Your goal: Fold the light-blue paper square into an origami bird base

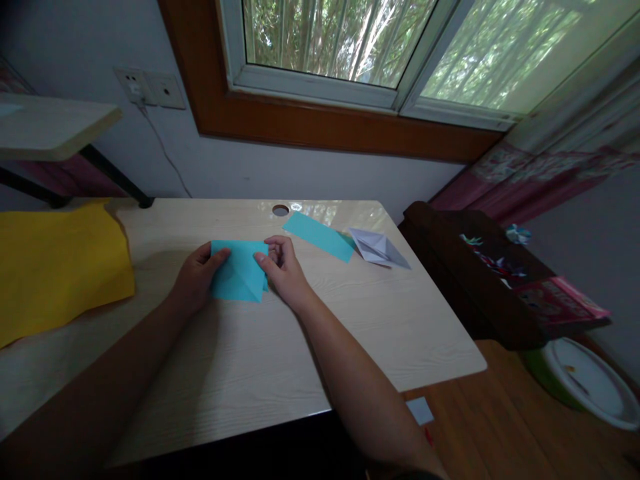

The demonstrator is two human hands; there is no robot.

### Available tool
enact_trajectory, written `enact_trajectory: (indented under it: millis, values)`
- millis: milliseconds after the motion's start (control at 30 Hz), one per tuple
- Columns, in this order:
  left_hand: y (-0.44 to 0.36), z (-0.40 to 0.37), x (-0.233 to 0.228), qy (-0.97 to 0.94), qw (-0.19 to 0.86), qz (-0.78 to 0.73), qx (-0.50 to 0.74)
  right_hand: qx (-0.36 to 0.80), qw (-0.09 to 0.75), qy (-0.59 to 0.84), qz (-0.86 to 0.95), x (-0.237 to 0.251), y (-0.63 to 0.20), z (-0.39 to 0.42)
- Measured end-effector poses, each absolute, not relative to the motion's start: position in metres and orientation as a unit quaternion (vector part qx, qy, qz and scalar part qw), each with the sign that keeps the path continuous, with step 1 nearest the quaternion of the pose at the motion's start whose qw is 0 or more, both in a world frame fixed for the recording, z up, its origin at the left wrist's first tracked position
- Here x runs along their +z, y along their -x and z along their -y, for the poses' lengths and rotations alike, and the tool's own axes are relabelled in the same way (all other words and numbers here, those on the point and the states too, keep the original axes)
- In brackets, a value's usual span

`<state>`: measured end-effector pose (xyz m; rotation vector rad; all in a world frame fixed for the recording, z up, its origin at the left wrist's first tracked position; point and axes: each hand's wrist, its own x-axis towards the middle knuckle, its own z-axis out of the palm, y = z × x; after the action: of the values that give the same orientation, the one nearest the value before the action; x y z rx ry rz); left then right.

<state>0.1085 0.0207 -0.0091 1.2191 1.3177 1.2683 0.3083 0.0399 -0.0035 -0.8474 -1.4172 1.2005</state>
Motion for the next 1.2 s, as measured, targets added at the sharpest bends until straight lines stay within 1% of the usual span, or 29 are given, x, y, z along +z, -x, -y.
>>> enact_trajectory:
  millis: [100,267,333,400,533,800,1033,1200]
  values:
    - [-0.107,-0.021,-0.009,-0.482,0.433,-0.542,0.535,0.519,0.518,0.347,0.585,-0.004,-0.307,-0.041]
    - [-0.11,-0.02,-0.005,-0.502,0.412,-0.545,0.53,0.525,0.447,0.389,0.611,-0.001,-0.31,-0.039]
    - [-0.111,-0.02,-0.005,-0.517,0.39,-0.539,0.539,0.525,0.435,0.399,0.614,-0.001,-0.311,-0.039]
    - [-0.112,-0.019,-0.006,-0.528,0.38,-0.524,0.55,0.521,0.442,0.408,0.605,-0.002,-0.312,-0.04]
    - [-0.112,-0.018,-0.009,-0.547,0.393,-0.491,0.552,0.504,0.463,0.421,0.595,-0.006,-0.314,-0.043]
    - [-0.112,-0.018,-0.009,-0.562,0.356,-0.502,0.552,0.489,0.481,0.43,0.587,-0.009,-0.316,-0.047]
    - [-0.111,-0.021,-0.008,-0.529,0.39,-0.508,0.557,0.473,0.489,0.431,0.592,-0.011,-0.316,-0.048]
    - [-0.111,-0.026,-0.012,-0.488,0.487,-0.491,0.533,0.441,0.5,0.44,0.602,-0.01,-0.316,-0.048]
